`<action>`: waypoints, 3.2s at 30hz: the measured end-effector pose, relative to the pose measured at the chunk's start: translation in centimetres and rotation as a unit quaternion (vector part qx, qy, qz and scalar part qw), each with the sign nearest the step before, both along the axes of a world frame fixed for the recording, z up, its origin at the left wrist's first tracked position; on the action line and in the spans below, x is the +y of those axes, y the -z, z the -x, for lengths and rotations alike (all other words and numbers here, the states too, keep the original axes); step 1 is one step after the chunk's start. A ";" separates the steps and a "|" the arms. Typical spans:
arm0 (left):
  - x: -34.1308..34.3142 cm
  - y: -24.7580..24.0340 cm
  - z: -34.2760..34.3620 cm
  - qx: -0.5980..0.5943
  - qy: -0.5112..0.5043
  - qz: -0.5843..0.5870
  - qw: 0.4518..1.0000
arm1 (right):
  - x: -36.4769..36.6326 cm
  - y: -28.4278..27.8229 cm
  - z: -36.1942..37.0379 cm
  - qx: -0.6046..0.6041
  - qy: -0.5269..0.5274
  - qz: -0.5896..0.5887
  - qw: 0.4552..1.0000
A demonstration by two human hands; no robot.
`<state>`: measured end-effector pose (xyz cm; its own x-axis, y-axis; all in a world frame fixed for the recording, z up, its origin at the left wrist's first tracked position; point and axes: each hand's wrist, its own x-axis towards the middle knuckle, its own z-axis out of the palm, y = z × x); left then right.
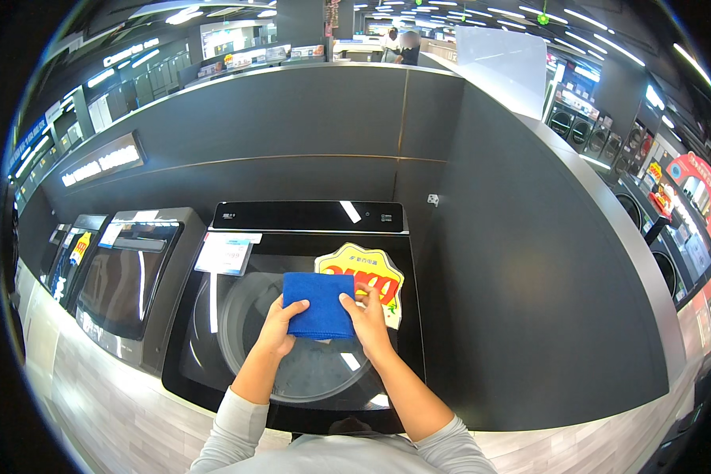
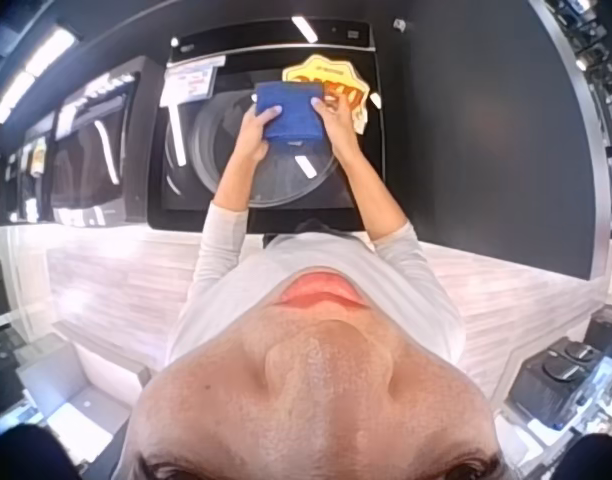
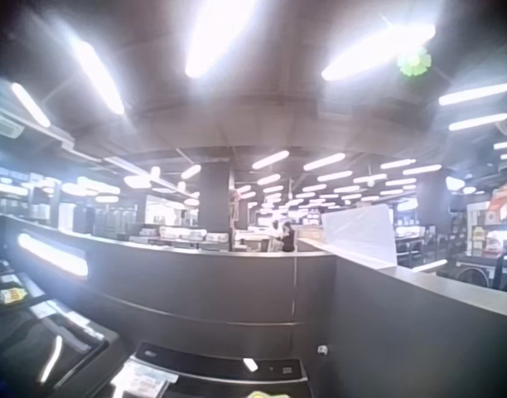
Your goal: The person wipes the front glass and control panel of several washing machines using a blue cloth. They move between units, folding the cloth and wiping different areas including the door, control panel, and top surface.
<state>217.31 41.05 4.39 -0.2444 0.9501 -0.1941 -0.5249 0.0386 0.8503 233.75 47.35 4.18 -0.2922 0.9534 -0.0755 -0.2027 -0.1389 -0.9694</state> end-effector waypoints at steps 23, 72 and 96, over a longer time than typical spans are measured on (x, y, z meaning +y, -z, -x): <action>0.3 0.4 0.5 -0.053 0.036 0.024 0.998 | 0.6 -0.9 -0.9 0.144 -0.110 0.276 0.944; 0.6 0.4 -0.5 0.038 -0.065 -0.051 0.996 | 0.8 0.7 -0.4 0.161 0.024 0.021 0.986; 0.5 2.6 -0.5 0.629 -0.111 -0.068 0.766 | -0.1 1.5 -0.3 -0.354 -0.002 -0.345 0.869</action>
